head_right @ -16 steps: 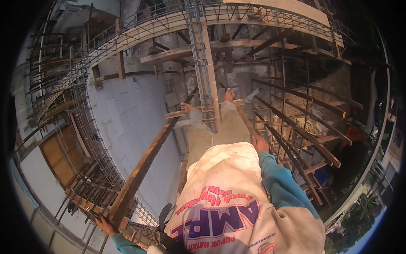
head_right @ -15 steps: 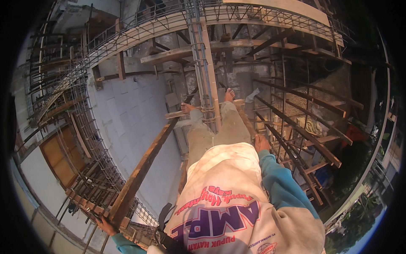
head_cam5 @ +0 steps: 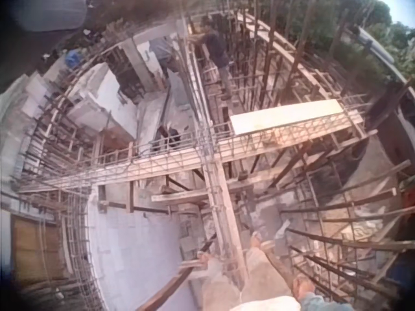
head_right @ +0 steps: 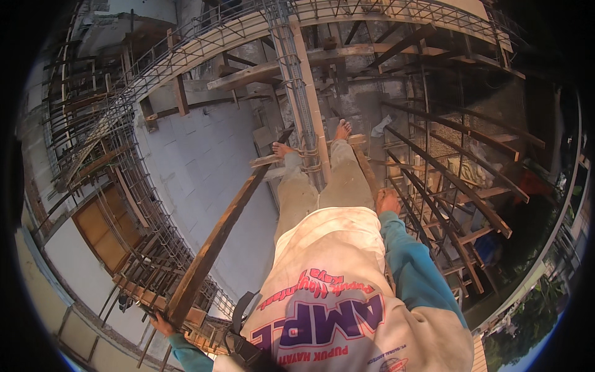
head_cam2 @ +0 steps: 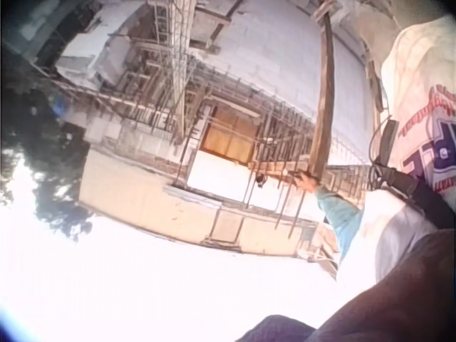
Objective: The person uses pliers and wire to secure stirrups to the longitudinal rebar of a column cage while balanced on wooden scaffolding.
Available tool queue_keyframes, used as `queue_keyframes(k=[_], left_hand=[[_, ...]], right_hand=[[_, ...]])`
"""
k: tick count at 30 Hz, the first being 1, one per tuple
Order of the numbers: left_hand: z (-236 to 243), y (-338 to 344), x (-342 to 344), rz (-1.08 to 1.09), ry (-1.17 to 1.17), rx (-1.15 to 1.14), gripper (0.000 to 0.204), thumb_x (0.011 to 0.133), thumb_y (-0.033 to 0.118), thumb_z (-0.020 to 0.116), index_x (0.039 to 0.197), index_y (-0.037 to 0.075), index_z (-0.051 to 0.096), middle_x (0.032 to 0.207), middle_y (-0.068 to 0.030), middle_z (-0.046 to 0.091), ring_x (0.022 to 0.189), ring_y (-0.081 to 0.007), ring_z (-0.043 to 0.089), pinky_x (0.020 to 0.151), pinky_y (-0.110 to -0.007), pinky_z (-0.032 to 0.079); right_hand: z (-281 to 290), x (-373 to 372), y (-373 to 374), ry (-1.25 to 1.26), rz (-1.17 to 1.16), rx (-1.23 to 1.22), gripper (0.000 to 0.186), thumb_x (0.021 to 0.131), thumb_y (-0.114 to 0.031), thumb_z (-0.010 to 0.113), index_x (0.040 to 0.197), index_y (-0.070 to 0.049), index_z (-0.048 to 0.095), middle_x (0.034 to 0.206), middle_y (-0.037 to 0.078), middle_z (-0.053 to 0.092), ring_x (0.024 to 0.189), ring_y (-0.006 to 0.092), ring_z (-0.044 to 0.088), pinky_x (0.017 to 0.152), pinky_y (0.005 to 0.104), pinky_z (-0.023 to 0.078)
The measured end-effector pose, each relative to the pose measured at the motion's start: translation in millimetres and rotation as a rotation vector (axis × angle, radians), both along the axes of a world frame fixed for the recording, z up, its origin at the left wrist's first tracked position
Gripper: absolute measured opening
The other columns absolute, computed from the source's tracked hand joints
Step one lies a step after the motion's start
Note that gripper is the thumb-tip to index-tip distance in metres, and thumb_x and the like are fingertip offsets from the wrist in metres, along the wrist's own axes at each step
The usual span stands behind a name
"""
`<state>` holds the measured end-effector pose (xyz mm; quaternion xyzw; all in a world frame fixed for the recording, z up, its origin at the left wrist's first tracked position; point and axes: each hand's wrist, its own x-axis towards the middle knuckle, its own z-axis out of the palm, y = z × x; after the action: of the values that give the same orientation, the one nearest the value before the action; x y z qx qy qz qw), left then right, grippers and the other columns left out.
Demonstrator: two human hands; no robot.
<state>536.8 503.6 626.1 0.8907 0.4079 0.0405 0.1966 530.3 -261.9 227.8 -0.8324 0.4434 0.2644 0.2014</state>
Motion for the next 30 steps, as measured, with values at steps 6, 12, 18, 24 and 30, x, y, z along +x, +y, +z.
queue_keyframes(k=[6,12,18,24,30], left_hand=[[0.5,-8.6,7.5,-0.004,-0.023,-0.063,0.044,0.091,0.016,0.054,0.127,-0.008,0.044,0.114,-0.0171,0.053,0.098,-0.0261,0.053,0.083,-0.038,0.045],[5.7,-4.2,11.9,0.054,0.026,-0.051,0.04,0.091,0.015,0.053,0.122,-0.009,0.047,0.104,-0.0155,0.056,0.091,-0.0234,0.054,0.078,-0.036,0.045],[-2.4,-23.7,11.0,0.034,-0.067,-0.05,0.036,0.09,0.015,0.053,0.118,-0.008,0.048,0.094,-0.0111,0.055,0.08,-0.0205,0.052,0.074,-0.035,0.046],[7.1,-9.7,3.8,0.009,-0.089,-0.156,0.03,0.091,0.018,0.054,0.112,-0.004,0.053,0.089,-0.0067,0.053,0.08,-0.017,0.051,0.069,-0.033,0.044],[4.9,-37.6,18.5,0.09,-0.136,-0.085,0.027,0.091,0.017,0.054,0.109,-0.004,0.052,0.085,-0.0058,0.052,0.079,-0.0159,0.05,0.067,-0.031,0.043]], right_hand=[[-3.2,-2.7,-1.3,0.063,0.03,0.045,0.036,0.089,-0.035,0.051,0.107,-0.007,0.064,0.112,0.019,0.061,0.1,0.0397,0.058,0.086,0.0474,0.045],[6.5,6.9,1.5,0.073,0.011,0.067,0.035,0.091,-0.033,0.049,0.103,-0.004,0.064,0.109,0.021,0.061,0.1,0.0401,0.057,0.086,0.0474,0.045],[10.6,12.0,-2.1,0.132,0.015,0.085,0.036,0.092,-0.032,0.046,0.105,-0.003,0.063,0.112,0.021,0.059,0.103,0.039,0.056,0.089,0.0458,0.044],[-1.2,-1.2,2.7,0.048,0.08,0.015,0.035,0.09,-0.034,0.051,0.108,-0.007,0.064,0.108,0.019,0.063,0.099,0.0396,0.059,0.086,0.046,0.046],[6.9,12.2,3.5,0.174,0.04,0.069,0.034,0.09,-0.032,0.051,0.107,-0.006,0.063,0.115,0.017,0.06,0.105,0.0373,0.056,0.089,0.0449,0.045]])
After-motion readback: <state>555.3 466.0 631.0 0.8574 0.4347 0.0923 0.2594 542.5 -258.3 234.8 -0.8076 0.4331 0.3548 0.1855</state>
